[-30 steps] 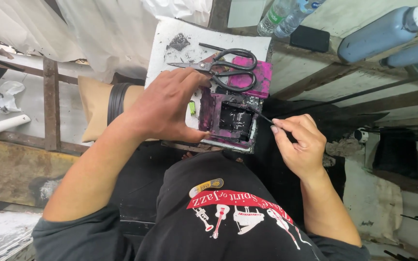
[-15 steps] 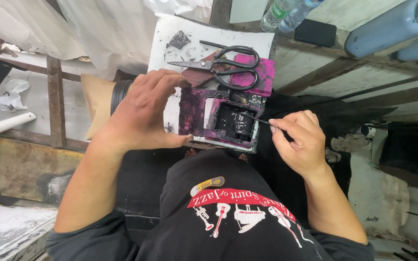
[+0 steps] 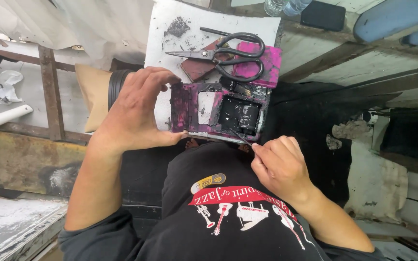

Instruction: The person scrapes excess black ink from a small rectangular tray using a small tool. They then pour black ink from a large plastic bottle into the tray, followed by adding a small amount of water from a plastic bottle. The person continues to scrape and mix the ink in the tray.

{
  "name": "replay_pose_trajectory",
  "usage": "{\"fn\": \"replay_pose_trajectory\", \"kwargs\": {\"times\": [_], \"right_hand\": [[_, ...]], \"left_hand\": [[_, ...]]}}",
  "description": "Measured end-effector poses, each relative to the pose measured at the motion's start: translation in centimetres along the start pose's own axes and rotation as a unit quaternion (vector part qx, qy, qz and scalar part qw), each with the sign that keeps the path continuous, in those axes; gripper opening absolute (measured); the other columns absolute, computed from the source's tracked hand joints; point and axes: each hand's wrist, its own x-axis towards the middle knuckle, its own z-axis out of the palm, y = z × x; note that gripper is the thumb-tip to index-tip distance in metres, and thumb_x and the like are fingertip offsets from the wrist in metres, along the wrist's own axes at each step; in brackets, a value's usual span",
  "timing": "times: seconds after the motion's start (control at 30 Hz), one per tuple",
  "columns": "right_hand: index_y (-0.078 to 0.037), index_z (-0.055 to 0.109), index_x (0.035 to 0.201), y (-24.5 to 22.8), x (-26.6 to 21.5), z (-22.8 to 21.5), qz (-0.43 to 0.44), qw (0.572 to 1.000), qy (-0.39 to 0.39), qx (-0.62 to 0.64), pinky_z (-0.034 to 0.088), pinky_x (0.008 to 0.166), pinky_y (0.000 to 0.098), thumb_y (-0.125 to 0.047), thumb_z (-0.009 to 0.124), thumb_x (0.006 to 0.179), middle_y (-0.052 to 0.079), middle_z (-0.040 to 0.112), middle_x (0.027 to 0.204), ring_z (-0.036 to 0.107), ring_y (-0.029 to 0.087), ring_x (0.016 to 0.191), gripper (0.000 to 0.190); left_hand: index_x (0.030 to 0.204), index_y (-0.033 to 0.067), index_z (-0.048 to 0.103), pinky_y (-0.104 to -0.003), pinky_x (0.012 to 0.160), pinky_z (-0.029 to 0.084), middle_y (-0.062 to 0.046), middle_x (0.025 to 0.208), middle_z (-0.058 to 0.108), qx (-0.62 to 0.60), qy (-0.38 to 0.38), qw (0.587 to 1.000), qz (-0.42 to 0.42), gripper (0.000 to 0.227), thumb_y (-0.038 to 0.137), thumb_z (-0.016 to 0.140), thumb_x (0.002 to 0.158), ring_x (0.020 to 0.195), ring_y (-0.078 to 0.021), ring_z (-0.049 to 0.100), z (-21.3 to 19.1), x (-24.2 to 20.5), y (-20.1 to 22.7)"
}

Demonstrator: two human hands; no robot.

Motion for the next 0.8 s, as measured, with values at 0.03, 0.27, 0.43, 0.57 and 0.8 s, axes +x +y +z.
{"fn": "replay_pose_trajectory", "kwargs": {"times": [0.03,0.27,0.43,0.57,0.8], "right_hand": [[0.000,0.069,0.090,0.0,0.0,-0.2,0.001,1.000,0.001,-0.002,0.036,0.061,0.0369,0.011,0.072,0.083,0.006,0.055,0.071,0.046,0.024,0.065,0.014],[0.000,0.071,0.088,0.2,-0.2,-1.9,0.021,1.000,-0.008,0.016,0.039,0.064,0.0363,0.010,0.073,0.081,0.007,0.057,0.072,0.050,0.024,0.065,0.013],[-0.002,0.074,0.096,1.3,0.1,-3.1,0.036,0.997,0.045,0.059,0.040,0.069,0.0350,0.014,0.073,0.086,0.008,0.063,0.078,0.056,0.022,0.070,0.018],[0.000,0.074,0.102,2.0,0.8,-2.1,0.053,0.988,0.121,0.077,0.043,0.076,0.0347,0.011,0.078,0.090,0.011,0.068,0.086,0.060,0.022,0.073,0.017],[0.000,0.080,0.098,2.7,2.3,-0.7,0.049,0.973,0.171,0.149,0.049,0.067,0.0363,0.007,0.074,0.089,0.011,0.070,0.083,0.062,0.027,0.069,0.013]], "left_hand": [[0.130,0.0041,0.052,-0.043,0.098,0.039,-0.011,0.124,0.059,-0.001,-0.001,1.000,0.002,0.082,0.053,0.083,0.072,0.107,-0.0270,0.057,0.1,0.0,0.0],[0.129,0.0063,0.052,-0.040,0.095,0.042,-0.010,0.124,0.059,-0.022,-0.011,1.000,-0.005,0.079,0.051,0.084,0.071,0.106,-0.0256,0.057,0.3,0.1,-0.1],[0.124,0.0025,0.053,-0.041,0.090,0.044,-0.011,0.112,0.059,-0.049,-0.006,0.998,0.050,0.077,0.054,0.080,0.074,0.091,-0.0247,0.057,1.0,1.1,0.0],[0.121,0.0033,0.053,-0.042,0.090,0.046,-0.010,0.111,0.060,-0.067,-0.017,0.996,0.064,0.077,0.062,0.076,0.076,0.089,-0.0256,0.059,1.4,2.1,0.6],[0.131,0.0011,0.057,-0.045,0.084,0.049,-0.019,0.108,0.063,-0.294,-0.090,0.951,-0.033,0.080,0.063,0.065,0.080,0.094,-0.0307,0.062,2.1,3.4,-0.1]]}}
